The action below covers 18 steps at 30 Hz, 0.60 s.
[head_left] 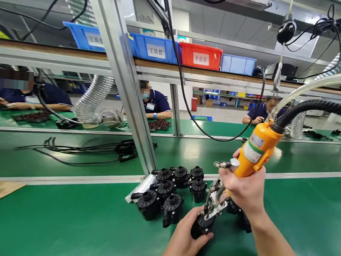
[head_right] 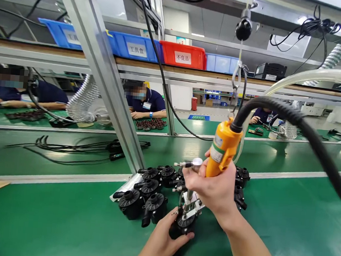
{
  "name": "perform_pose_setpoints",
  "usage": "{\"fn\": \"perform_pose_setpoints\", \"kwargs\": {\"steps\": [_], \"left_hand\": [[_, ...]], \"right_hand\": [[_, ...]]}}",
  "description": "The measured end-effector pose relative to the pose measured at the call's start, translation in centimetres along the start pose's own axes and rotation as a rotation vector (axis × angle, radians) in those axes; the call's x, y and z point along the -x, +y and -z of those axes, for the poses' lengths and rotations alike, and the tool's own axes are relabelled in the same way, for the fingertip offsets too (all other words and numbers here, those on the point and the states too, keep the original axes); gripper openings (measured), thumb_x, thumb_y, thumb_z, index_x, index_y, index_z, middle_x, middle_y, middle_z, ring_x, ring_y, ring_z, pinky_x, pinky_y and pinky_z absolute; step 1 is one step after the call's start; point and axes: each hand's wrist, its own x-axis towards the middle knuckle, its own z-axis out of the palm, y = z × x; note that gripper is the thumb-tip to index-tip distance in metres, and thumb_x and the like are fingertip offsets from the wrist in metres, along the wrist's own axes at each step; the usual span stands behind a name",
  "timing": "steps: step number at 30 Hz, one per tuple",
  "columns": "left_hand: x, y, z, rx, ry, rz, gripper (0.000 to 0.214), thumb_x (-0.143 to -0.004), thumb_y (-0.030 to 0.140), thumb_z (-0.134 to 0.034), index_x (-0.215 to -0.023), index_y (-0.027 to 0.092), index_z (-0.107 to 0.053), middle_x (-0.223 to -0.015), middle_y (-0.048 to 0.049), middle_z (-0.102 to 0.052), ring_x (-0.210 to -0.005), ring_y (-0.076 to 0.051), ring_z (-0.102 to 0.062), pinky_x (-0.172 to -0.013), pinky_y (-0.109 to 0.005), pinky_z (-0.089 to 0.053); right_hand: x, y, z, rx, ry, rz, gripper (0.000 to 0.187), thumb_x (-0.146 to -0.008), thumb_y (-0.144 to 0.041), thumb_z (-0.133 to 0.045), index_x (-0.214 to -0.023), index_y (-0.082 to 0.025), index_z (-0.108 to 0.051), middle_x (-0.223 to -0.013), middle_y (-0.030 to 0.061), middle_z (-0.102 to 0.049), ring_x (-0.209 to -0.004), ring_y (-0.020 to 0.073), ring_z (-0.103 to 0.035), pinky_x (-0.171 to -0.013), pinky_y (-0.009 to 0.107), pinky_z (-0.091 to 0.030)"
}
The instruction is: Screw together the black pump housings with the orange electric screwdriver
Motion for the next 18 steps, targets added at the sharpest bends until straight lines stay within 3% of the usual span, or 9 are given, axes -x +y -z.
{"fn": "perform_pose_setpoints", "kwargs": {"steps": [5,9,15,18], "left_hand": [[-0.1,0.6,0.1,0.010,-0.018,0.036,0.055,-0.076,0.020,-0.087,-0.128,0.022,-0.071,-0.132,-0.0110,-0.077,-0.123,-0.037,-0.071,-0.111,-0.054,-0.055],[0.0,-0.1,-0.1,-0.016,0.000,0.081,0.059,-0.075,0.029,-0.088,-0.131,0.020,-0.070,-0.136,-0.0142,-0.076,-0.129,-0.040,-0.068,-0.115,-0.059,-0.052],[0.5,-1.3,-0.5,-0.001,0.057,0.122,0.060,-0.072,0.036,-0.090,-0.127,0.020,-0.071,-0.135,-0.0153,-0.075,-0.131,-0.044,-0.067,-0.117,-0.063,-0.049],[0.7,-1.7,-0.4,0.172,0.036,0.172,0.078,-0.072,0.037,-0.092,-0.142,0.025,-0.061,-0.143,-0.0131,-0.070,-0.135,-0.041,-0.065,-0.118,-0.058,-0.050]], "right_hand": [[0.1,1.8,-0.7,-0.011,-0.058,-0.071,0.046,-0.061,-0.026,-0.089,-0.092,-0.023,-0.055,-0.060,-0.0106,-0.051,-0.050,0.0092,-0.045,-0.047,0.023,-0.044],[0.1,2.9,-0.7,0.020,-0.098,-0.083,0.045,-0.063,-0.031,-0.091,-0.086,-0.024,-0.053,-0.061,-0.0105,-0.046,-0.052,0.0085,-0.039,-0.046,0.022,-0.039],[-0.2,3.7,-0.9,0.001,-0.108,-0.078,0.043,-0.066,-0.032,-0.090,-0.086,-0.024,-0.053,-0.064,-0.0094,-0.048,-0.053,0.0084,-0.040,-0.047,0.022,-0.040],[-0.8,2.6,-0.2,-0.021,-0.087,-0.082,0.043,-0.064,-0.032,-0.089,-0.089,-0.023,-0.055,-0.063,-0.0093,-0.050,-0.051,0.0088,-0.043,-0.047,0.022,-0.043]]}}
